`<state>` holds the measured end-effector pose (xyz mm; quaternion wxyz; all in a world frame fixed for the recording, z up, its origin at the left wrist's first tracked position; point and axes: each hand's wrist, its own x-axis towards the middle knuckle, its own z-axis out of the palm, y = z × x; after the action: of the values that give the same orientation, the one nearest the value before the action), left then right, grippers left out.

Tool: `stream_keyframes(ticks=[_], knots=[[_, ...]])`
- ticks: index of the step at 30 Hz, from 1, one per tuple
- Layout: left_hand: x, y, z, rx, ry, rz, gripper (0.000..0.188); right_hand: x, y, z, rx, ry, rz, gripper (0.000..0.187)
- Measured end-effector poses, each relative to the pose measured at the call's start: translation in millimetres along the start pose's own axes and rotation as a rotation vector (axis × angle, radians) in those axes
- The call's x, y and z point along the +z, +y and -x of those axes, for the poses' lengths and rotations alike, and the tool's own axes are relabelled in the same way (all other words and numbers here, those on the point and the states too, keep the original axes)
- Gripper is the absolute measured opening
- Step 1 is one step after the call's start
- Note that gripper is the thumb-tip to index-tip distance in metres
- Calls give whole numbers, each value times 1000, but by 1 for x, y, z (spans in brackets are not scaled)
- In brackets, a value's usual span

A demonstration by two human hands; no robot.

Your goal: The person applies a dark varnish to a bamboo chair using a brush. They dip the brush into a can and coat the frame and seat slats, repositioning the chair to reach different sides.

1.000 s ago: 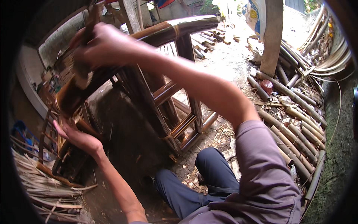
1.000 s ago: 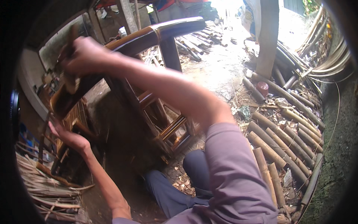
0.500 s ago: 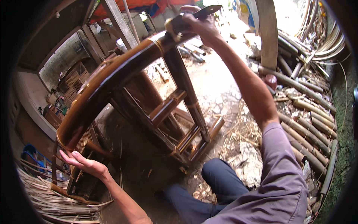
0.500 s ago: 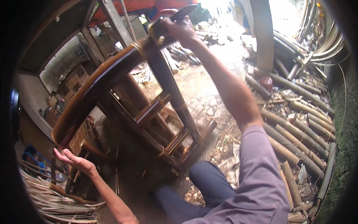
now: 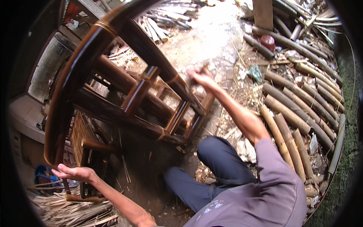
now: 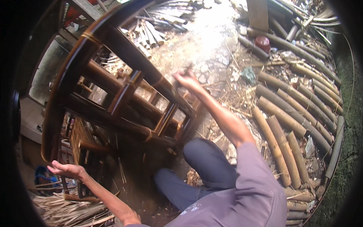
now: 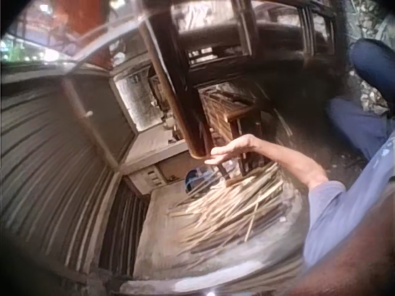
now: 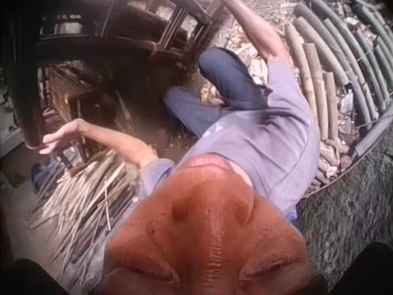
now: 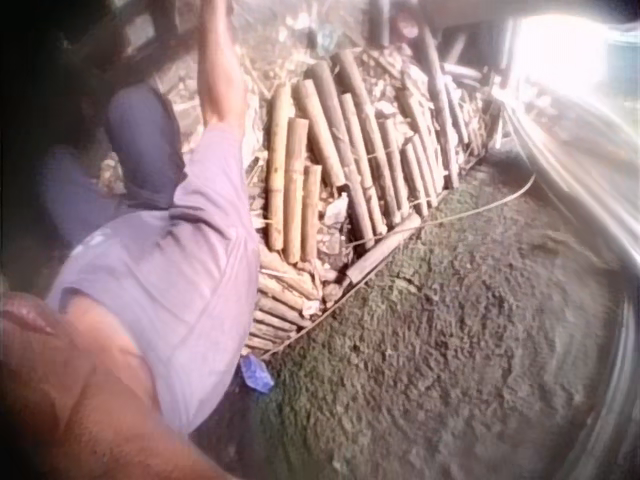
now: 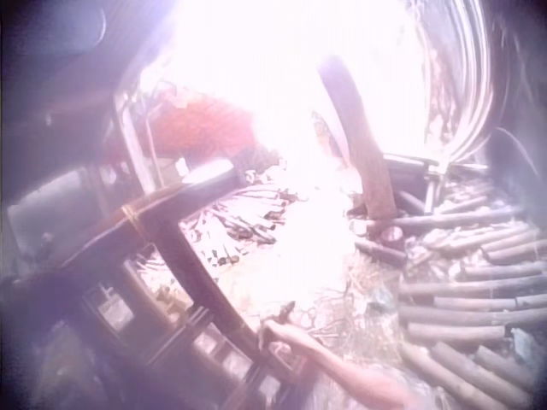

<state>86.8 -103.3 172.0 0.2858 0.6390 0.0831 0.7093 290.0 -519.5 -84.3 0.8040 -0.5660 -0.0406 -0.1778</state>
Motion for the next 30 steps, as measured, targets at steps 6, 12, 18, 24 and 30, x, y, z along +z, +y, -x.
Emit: stream_keyframes(ticks=[6, 12, 18, 24, 30], knots=[[-3, -3, -2, 18, 11, -23, 78, 4, -54, -15, 19, -176, -487, 34], [2, -15, -18, 63, -32, -29, 73, -90, 197, 103, 464, 225, -491, 32], [-3, -37, -37, 94, -73, 32, 70, -154, 235, 52, -162, -55, 303, 15], [1, -15, -18, 57, -70, 118, 72, -154, 185, -16, -118, -382, 1092, 20], [3, -25, -25, 66, -69, 103, 70, -171, 184, -31, -67, 54, 1087, 15]])
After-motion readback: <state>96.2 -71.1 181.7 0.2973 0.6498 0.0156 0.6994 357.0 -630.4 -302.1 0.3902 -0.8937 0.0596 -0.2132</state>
